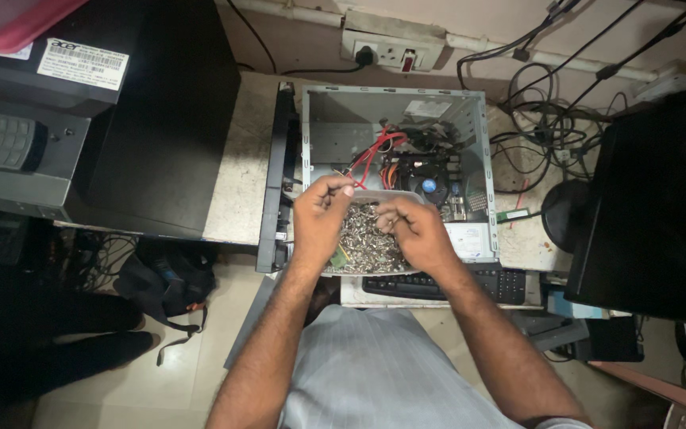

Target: The person sits at a workbench in front of an open desktop computer case and picks small metal screws one at a time from a plastic container, placing them into the case. Near the end the person moves the container aside and reaches toward the case.

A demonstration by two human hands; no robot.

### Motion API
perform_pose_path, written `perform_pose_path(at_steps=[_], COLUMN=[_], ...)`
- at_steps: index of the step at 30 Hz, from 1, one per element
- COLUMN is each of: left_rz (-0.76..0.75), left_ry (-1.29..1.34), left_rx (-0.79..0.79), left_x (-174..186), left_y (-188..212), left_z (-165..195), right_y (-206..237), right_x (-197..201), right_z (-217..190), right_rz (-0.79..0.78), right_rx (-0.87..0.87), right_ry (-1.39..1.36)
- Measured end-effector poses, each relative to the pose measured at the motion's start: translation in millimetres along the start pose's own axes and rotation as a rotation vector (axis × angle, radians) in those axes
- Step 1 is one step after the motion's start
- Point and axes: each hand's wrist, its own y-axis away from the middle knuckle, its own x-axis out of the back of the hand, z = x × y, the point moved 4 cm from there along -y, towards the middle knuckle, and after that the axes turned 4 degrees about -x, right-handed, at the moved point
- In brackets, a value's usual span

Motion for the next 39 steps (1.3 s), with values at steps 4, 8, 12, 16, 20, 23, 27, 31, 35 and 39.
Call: perform_pose_path(at_steps=[4, 8, 12, 16, 20, 23, 27, 31, 35, 39], left_rz=[-0.003, -0.015, -0.016, -0.029, -0.031, -0.039, -0.042, -0.04, -0.043, -0.056], left_ry=[-0.042, -0.064, -0.037, -0.051, -0.046, -0.061, -0.052, -0.087, -0.074, -0.065], left_rx=[0.007, 0.004, 0.01, 0.01, 0.007, -0.015, 0.001, 0.002, 0.011, -0.006], left_x=[0.7, 0.5, -0.1, -0.4, -0.7, -0.6, 0.0, 0.1, 0.5, 0.1], left_y=[1.4, 2.2, 2.1, 2.3, 2.2, 2.4, 2.3, 2.2, 2.6, 2.5], left_z=[-0.2, 0.7, 0.4, -0.5, -1.0, 0.2, -0.3, -1.8, -3.6, -3.0], right_y=[-0.3, 0.2, -1.1, -1.7, -3.1, -2.7, -0.6, -0.5, 2.0, 3.3], right_x=[-0.4, -1.7, -1.3, -1.2, -2.6, -3.5, -3.7, -4.7, -10.3, -21.5], right_z=[-1.9, -2.6, 0.1, -0.4, -3.1, -3.8, -5.2, -7.4, -18.6, -37.7], right_rz=[-0.005, -0.021, -0.028, -0.04, -0.041, -0.057, -0.042, -0.039, -0.097, -0.212], right_rx=[0.034, 0.034, -0.03, -0.038, -0.011, 0.004, 0.056, 0.031, -0.021, 0.065], right_ry=[0.016, 0.007, -0.132, -0.173, -0.073, 0.048, 0.111, 0.134, 0.397, 0.749])
